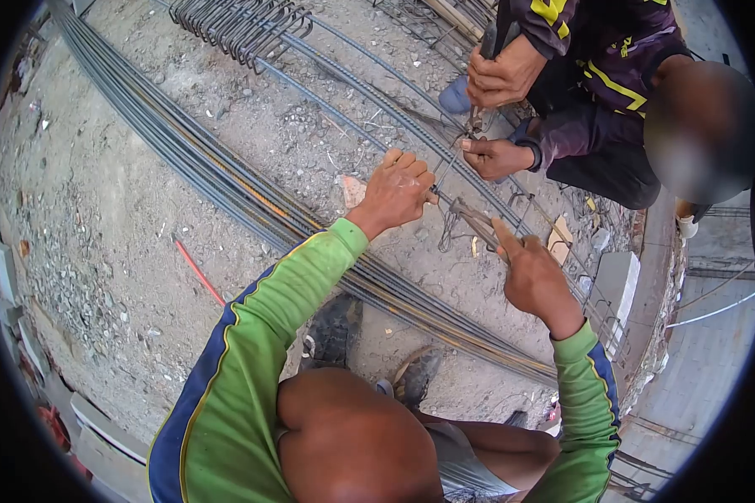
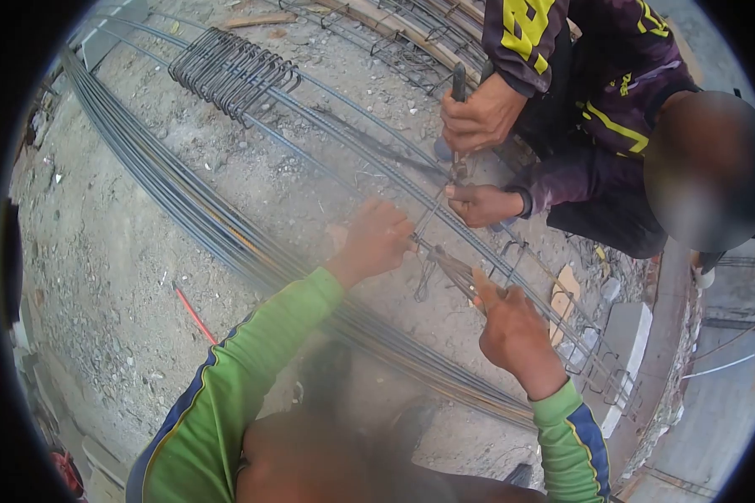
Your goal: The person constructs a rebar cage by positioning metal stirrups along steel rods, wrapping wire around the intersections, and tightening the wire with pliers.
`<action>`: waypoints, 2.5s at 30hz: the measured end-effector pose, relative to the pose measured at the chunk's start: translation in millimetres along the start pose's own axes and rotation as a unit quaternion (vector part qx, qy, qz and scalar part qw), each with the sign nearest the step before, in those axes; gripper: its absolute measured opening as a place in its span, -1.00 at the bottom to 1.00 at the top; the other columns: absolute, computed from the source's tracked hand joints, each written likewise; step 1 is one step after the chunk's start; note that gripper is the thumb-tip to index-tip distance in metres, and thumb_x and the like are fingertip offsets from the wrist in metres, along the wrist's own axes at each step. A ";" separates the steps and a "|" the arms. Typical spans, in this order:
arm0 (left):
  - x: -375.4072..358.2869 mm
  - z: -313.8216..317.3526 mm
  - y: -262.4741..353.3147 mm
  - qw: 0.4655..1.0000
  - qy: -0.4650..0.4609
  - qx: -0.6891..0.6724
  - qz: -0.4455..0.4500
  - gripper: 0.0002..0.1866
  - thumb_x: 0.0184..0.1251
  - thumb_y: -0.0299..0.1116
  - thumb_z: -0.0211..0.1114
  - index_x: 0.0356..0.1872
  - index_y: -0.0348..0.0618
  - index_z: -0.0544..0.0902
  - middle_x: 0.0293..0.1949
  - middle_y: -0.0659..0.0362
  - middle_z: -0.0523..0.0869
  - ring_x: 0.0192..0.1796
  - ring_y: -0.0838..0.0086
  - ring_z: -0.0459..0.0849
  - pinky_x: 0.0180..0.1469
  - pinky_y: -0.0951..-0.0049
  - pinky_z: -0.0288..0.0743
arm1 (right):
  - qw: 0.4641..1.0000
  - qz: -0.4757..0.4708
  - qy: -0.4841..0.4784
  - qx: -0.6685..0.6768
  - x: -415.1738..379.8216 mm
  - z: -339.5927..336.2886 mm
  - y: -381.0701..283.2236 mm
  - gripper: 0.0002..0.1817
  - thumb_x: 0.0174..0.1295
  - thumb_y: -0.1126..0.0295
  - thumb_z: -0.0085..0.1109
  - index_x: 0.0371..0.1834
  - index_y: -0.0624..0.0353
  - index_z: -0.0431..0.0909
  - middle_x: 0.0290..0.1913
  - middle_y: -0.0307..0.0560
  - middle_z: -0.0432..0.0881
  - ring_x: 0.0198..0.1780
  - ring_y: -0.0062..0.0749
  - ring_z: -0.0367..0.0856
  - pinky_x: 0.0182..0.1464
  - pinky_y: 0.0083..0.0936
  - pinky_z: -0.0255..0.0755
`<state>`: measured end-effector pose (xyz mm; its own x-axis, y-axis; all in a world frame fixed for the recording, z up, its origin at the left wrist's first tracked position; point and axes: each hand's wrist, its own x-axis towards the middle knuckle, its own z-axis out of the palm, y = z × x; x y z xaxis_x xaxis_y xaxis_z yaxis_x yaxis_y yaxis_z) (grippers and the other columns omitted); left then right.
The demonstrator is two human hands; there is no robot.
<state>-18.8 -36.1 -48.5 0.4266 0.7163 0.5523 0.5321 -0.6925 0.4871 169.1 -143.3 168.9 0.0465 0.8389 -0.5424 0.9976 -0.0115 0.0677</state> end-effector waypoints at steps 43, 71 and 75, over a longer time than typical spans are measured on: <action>-8.6 -0.3 -1.2 0.997 0.073 -0.006 0.033 -0.75 -0.10 -0.32 0.50 -0.46 -0.02 0.55 -0.38 0.27 0.53 -0.14 0.31 0.55 0.05 0.25 0.35 | 0.697 0.105 -0.357 0.613 35.6 15.6 6.0 -0.61 0.45 0.13 0.30 0.03 0.24 0.49 -0.36 -0.04 0.67 -0.49 -0.29 0.71 -0.51 -0.34 0.58; 10.7 -24.9 -6.0 0.984 -0.172 -0.047 -0.024 -0.87 0.18 -0.39 0.35 -0.26 0.07 0.74 -0.21 0.24 0.75 0.04 0.30 0.64 0.15 0.17 0.31 | 0.745 0.135 -0.003 0.653 1.7 173.1 -81.2 -0.77 0.49 0.51 0.02 0.11 0.43 0.46 -0.39 -0.13 0.55 -0.52 -0.54 0.50 -0.52 -0.51 0.48; 44.8 -32.8 -5.3 0.922 -0.343 -0.100 -0.150 -0.66 0.46 0.01 0.13 -0.19 0.11 0.81 -0.27 0.07 0.79 0.03 0.10 0.71 0.25 -0.04 0.26 | 0.815 0.106 0.168 0.545 25.3 239.7 -95.6 -0.76 0.48 0.53 0.02 0.12 0.38 0.50 -0.39 -0.14 0.57 -0.49 -0.56 0.51 -0.49 -0.51 0.46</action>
<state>-26.6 -3.2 -4.1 0.6813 0.7159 -0.1526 0.5852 -0.4075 0.7010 87.1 -251.4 -52.0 0.3902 0.8543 -0.3434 0.4296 -0.4989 -0.7527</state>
